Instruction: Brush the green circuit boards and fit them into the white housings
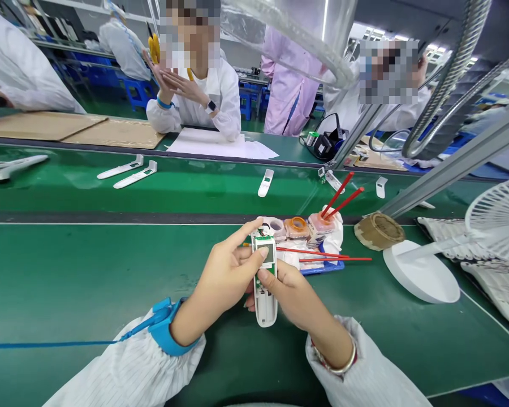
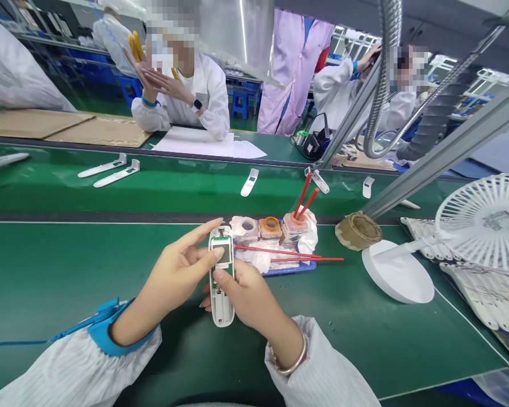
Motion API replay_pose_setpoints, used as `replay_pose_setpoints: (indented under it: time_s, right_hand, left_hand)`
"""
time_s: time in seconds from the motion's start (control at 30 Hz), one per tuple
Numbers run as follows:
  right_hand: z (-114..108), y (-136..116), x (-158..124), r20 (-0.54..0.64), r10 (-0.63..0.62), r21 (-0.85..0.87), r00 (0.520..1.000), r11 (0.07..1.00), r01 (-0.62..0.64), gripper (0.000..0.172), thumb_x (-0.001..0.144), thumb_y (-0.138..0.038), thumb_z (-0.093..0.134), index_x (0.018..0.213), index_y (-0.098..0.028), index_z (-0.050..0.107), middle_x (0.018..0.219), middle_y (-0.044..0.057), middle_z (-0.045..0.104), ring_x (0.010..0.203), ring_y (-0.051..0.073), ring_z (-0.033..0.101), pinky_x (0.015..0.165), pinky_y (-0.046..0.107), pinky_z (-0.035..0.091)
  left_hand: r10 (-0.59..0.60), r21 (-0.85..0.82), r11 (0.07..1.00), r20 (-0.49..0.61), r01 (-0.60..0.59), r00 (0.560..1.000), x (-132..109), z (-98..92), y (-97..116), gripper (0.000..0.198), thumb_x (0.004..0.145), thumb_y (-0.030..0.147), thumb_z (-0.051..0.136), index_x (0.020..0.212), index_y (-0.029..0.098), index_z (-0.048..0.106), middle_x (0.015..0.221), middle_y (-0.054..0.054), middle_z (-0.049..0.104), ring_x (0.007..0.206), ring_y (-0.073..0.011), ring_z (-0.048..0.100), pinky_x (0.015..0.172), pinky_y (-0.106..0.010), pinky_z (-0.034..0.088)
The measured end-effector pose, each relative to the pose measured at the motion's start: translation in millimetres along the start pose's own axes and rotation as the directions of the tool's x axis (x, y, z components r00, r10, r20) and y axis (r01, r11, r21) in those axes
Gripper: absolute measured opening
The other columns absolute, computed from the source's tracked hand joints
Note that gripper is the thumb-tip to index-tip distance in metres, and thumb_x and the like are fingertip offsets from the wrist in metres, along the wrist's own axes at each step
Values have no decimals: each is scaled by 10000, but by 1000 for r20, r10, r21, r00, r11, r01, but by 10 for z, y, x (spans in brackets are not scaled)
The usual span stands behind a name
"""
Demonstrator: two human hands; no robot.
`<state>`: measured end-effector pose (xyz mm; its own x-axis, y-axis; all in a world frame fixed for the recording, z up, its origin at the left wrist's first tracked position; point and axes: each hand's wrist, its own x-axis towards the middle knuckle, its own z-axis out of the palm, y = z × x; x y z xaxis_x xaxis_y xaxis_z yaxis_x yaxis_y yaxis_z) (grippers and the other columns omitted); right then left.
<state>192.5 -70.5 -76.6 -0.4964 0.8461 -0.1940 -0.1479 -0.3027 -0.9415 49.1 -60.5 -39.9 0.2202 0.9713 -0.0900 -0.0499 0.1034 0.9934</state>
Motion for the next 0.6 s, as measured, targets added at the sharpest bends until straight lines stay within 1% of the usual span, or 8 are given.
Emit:
replay_pose_setpoints:
  time_s: [0.07,0.13,0.27,0.33,0.47,0.6]
  right_hand:
    - [56,-2,-12,-17,-6,-11,1000,1000,6,318,865,-426,553,954,-127,495,666,25,622,542,128,624,471,201,503]
    - [113,-13,-38,-10,-9,2,1000,1000,9,330,855,-439,560,922,-120,503,633,31,619,529,131,617,458,200,495]
    - [191,-35,-92,-24,9,102,1000,995,-7,309,830,-389,605,982,-137,510,767,21,604,557,113,612,466,193,488]
    - [203,-41,-105,-33,32,109,999,994,-28,294,832,-372,605,990,-144,508,796,19,595,561,110,611,473,195,488]
    - [190,-50,-93,4,25,68,1000,997,-26,278,852,-344,584,1025,-143,504,752,20,595,536,99,594,462,180,472]
    - [174,-52,-65,18,17,85,1000,996,-19,271,855,-346,579,1008,-139,496,710,16,592,533,100,588,466,180,470]
  left_hand:
    - [-4,-13,1000,19,4,1000,-16,-15,26,583,808,297,569,1359,287,379,482,59,523,358,-102,474,320,-194,402]
    - [-15,-28,999,39,16,999,-34,-32,38,620,810,273,577,1382,286,340,517,53,557,376,-89,486,349,-182,417]
    - [-3,-84,996,98,11,995,-72,-68,18,692,826,250,571,1421,320,223,591,50,598,402,-74,509,380,-172,441]
    - [2,-110,994,132,13,991,-88,-83,4,703,835,253,565,1426,326,191,627,40,619,428,-79,532,385,-168,446]
    - [-4,-134,991,153,25,988,-100,-95,0,706,842,250,561,1429,322,177,703,18,650,441,-72,542,392,-164,456]
    - [-8,-139,990,149,29,989,-83,-95,0,704,847,250,556,1431,325,170,655,37,634,424,-66,529,384,-161,451]
